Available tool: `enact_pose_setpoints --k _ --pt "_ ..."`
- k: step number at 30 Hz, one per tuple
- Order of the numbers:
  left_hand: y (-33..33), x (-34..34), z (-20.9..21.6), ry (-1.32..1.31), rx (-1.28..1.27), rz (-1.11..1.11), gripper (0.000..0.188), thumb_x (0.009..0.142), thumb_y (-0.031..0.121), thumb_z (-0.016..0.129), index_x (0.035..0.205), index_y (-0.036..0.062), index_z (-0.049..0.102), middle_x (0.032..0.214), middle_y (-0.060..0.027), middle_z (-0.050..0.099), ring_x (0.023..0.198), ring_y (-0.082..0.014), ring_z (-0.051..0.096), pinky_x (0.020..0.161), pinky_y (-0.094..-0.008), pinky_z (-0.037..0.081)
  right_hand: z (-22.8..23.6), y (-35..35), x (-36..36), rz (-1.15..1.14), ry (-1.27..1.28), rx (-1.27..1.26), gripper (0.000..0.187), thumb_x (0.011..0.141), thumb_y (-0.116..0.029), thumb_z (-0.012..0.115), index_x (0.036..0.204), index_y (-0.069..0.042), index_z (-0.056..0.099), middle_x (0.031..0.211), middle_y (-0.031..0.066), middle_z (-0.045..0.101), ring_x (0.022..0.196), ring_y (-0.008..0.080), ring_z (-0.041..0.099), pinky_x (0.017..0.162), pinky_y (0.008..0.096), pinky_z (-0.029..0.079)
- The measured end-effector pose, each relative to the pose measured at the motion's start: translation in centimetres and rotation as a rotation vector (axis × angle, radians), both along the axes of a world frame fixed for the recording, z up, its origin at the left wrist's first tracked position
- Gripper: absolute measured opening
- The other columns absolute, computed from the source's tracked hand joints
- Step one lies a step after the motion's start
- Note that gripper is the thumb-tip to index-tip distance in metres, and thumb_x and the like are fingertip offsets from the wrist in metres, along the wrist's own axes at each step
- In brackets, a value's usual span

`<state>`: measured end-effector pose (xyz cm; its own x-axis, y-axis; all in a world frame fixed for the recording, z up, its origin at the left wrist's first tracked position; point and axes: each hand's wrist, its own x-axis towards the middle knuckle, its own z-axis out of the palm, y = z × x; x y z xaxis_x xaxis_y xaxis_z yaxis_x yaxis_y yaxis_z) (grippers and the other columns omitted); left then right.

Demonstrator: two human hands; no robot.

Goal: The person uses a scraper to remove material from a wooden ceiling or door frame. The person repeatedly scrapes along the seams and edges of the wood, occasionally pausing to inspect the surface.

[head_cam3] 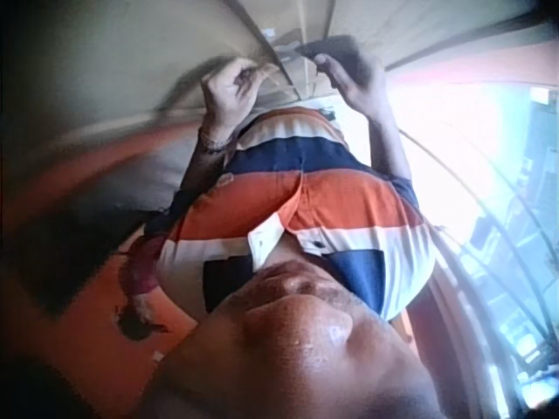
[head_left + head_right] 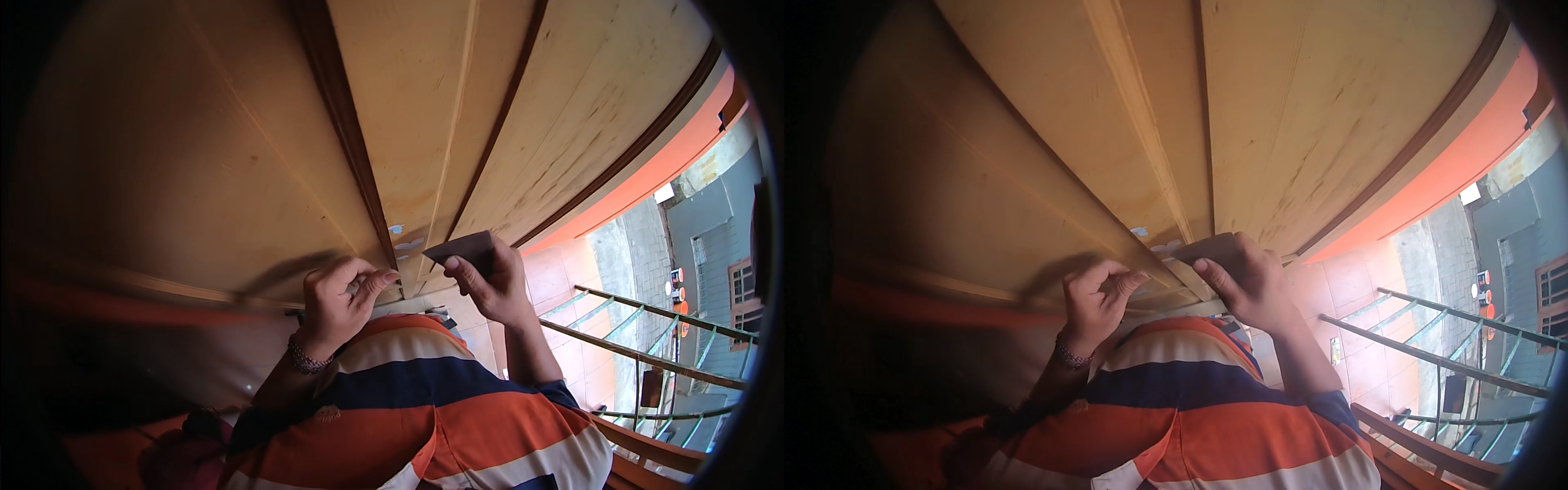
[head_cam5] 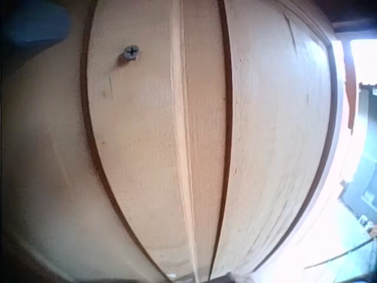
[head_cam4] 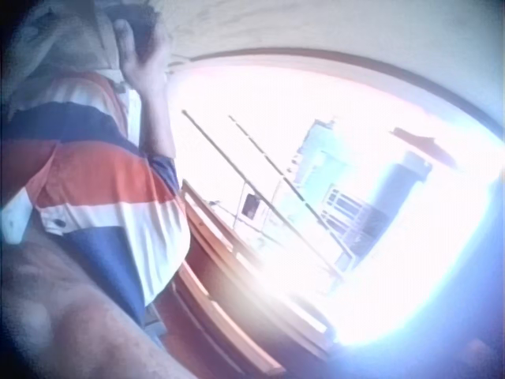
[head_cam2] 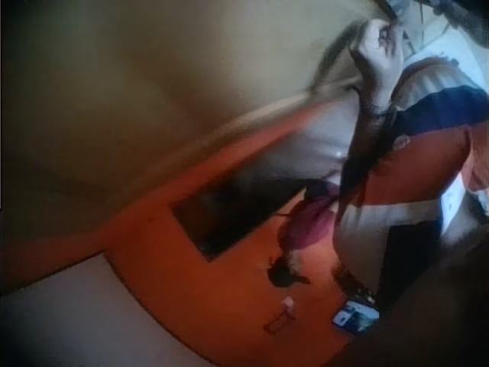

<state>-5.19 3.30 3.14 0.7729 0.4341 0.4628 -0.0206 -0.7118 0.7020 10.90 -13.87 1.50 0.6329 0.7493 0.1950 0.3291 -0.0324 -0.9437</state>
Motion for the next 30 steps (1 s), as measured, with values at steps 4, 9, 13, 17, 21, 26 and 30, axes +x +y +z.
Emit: enact_pose_setpoints --k 4,9,13,17,21,26,30 --pt "-1.7 0.9 0.8 -0.170 -0.172 -0.021 0.015 0.085 0.011 0.072 0.087 -0.0018 0.065 0.077 -0.0082 0.067 0.071 -0.0133 0.064 0.065 -0.0261 0.049 2.9 0.6 0.4 0.132 -0.095 0.060 0.026 0.089 -0.020 0.068 0.095 0.000 0.054 0.076 0.0148 0.067 0.066 0.0285 0.068 0.058 0.0339 0.050" --pt "-2.8 0.2 0.4 -0.144 -0.289 -0.201 0.008 0.091 0.004 0.064 0.089 -0.0038 0.063 0.077 -0.0089 0.066 0.073 -0.0128 0.065 0.067 -0.0250 0.051 3.3 -0.7 -0.4 0.386 -0.082 -0.124 0.022 0.085 -0.010 0.071 0.099 -0.001 0.058 0.074 0.0155 0.067 0.062 0.0280 0.067 0.056 0.0368 0.050" --pt "-4.6 -0.2 -0.8 -0.182 -0.487 -0.051 0.009 0.092 0.004 0.062 0.087 -0.0040 0.061 0.075 -0.0091 0.065 0.068 -0.0124 0.065 0.062 -0.0245 0.050 3.6 -1.5 -0.4 0.131 -0.482 -0.046 0.025 0.077 -0.008 0.077 0.094 -0.002 0.061 0.077 0.0135 0.067 0.067 0.0277 0.068 0.059 0.0348 0.052" --pt "-6.4 -0.1 -0.6 -0.319 -0.574 0.081 0.008 0.092 0.002 0.061 0.086 -0.0038 0.059 0.074 -0.0080 0.064 0.067 -0.0119 0.065 0.060 -0.0234 0.051 4.2 -6.6 -1.9 0.252 -0.363 0.127 0.028 0.074 -0.009 0.081 0.094 -0.001 0.062 0.080 0.0112 0.067 0.071 0.0230 0.067 0.065 0.0295 0.053" --pt "-9.6 0.9 -1.4 -0.410 -0.758 0.064 0.009 0.095 0.005 0.057 0.091 -0.0030 0.054 0.078 -0.0086 0.064 0.069 -0.0152 0.068 0.061 -0.0269 0.053 -0.1 -5.6 -2.1 0.456 0.265 0.019 0.045 0.081 -0.020 0.078 0.115 0.002 0.057 0.099 0.0114 0.065 0.084 0.0176 0.065 0.071 0.0296 0.052" --pt "-12.2 2.4 -2.0 -0.490 -0.960 0.082 0.008 0.094 0.004 0.059 0.093 -0.0026 0.056 0.076 -0.0061 0.063 0.068 -0.0103 0.063 0.061 -0.0248 0.052 -0.1 -3.5 -2.1 0.161 0.209 0.342 0.038 0.089 -0.026 0.070 0.105 0.006 0.057 0.091 0.0125 0.065 0.080 0.0169 0.061 0.071 0.0289 0.049" --pt "-11.3 2.8 -3.1 -0.383 -0.867 0.187 0.016 0.092 0.005 0.061 0.105 -0.0014 0.054 0.089 -0.0101 0.065 0.079 -0.0158 0.065 0.072 -0.0276 0.052 1.6 -2.4 0.2 0.200 0.006 0.294 0.024 0.090 -0.017 0.069 0.098 0.004 0.059 0.086 0.0090 0.067 0.076 0.0117 0.061 0.067 0.0249 0.048"
